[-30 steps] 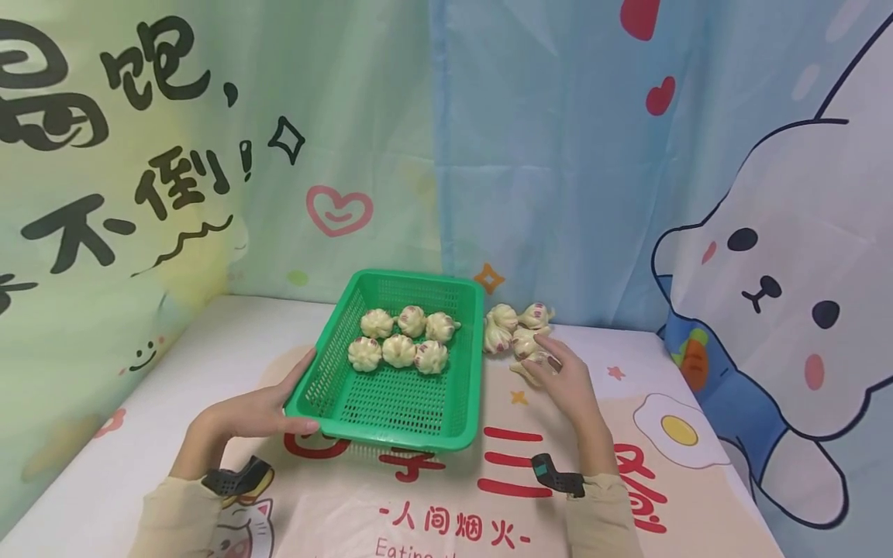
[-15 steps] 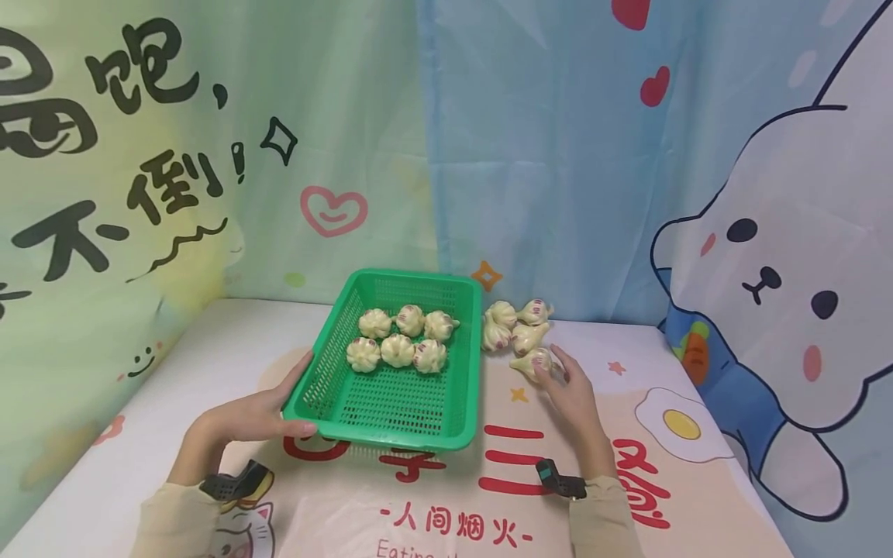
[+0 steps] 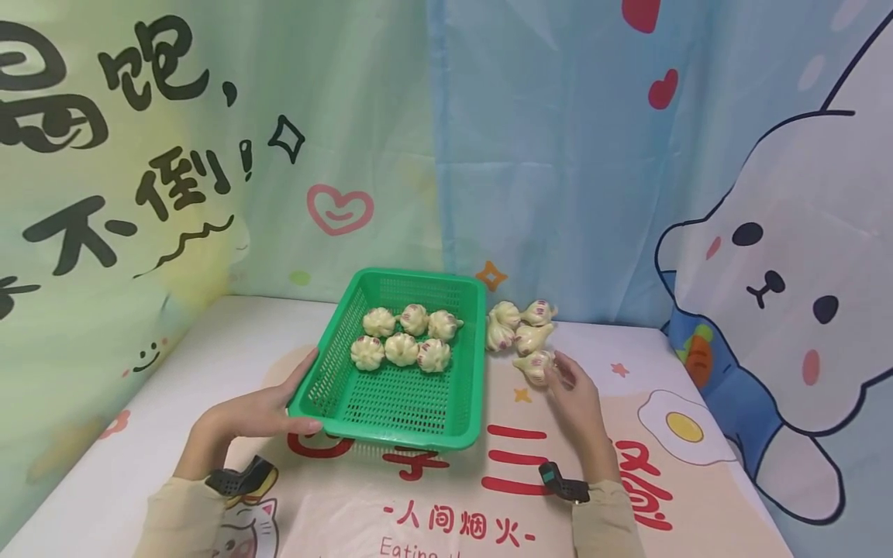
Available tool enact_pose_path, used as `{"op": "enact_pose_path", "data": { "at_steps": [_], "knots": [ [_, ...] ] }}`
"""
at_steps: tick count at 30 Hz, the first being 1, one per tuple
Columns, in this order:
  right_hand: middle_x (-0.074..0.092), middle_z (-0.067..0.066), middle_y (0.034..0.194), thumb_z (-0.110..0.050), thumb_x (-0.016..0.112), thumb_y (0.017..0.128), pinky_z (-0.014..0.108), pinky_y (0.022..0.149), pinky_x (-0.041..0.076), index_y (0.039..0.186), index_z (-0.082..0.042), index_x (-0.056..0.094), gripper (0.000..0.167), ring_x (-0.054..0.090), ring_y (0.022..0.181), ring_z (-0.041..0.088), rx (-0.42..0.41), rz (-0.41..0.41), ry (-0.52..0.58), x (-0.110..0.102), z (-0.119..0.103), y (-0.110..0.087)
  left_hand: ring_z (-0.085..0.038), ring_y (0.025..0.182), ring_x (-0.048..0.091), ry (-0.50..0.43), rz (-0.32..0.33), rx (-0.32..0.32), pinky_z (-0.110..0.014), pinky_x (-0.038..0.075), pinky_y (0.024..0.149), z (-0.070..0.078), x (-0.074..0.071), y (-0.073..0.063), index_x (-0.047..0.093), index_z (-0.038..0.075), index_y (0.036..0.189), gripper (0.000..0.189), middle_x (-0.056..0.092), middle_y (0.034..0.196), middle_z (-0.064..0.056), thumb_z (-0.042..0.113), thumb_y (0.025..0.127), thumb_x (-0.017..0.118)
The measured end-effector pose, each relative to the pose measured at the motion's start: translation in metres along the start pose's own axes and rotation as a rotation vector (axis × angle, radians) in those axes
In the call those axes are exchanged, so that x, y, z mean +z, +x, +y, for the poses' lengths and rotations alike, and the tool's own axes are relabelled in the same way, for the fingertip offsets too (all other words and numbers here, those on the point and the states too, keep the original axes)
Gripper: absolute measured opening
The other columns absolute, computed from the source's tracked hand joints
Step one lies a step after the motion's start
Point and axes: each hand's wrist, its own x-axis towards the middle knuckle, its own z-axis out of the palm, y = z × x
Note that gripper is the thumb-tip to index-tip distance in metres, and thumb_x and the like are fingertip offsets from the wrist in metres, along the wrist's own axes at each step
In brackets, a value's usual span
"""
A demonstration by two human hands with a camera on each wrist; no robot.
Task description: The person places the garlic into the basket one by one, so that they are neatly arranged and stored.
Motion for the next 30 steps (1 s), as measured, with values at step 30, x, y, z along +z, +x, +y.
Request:
{"op": "enact_pose_path", "data": {
  "at_steps": [30],
  "knots": [
    [0.030,0.020,0.151,-0.043,0.059,0.092,0.049,0.104,0.038,0.149,-0.004,0.028,0.075,0.036,0.135,0.038,0.074,-0.134,0.086,0.017,-0.011,0.005,-0.028,0.128,0.040,-0.039,-0.022,0.028,-0.050,0.032,0.105,0.001,-0.002,0.000,-0.022,0.029,0.149,0.112,0.011,0.158,-0.018,0.043,0.084,0.069]
  ]
}}
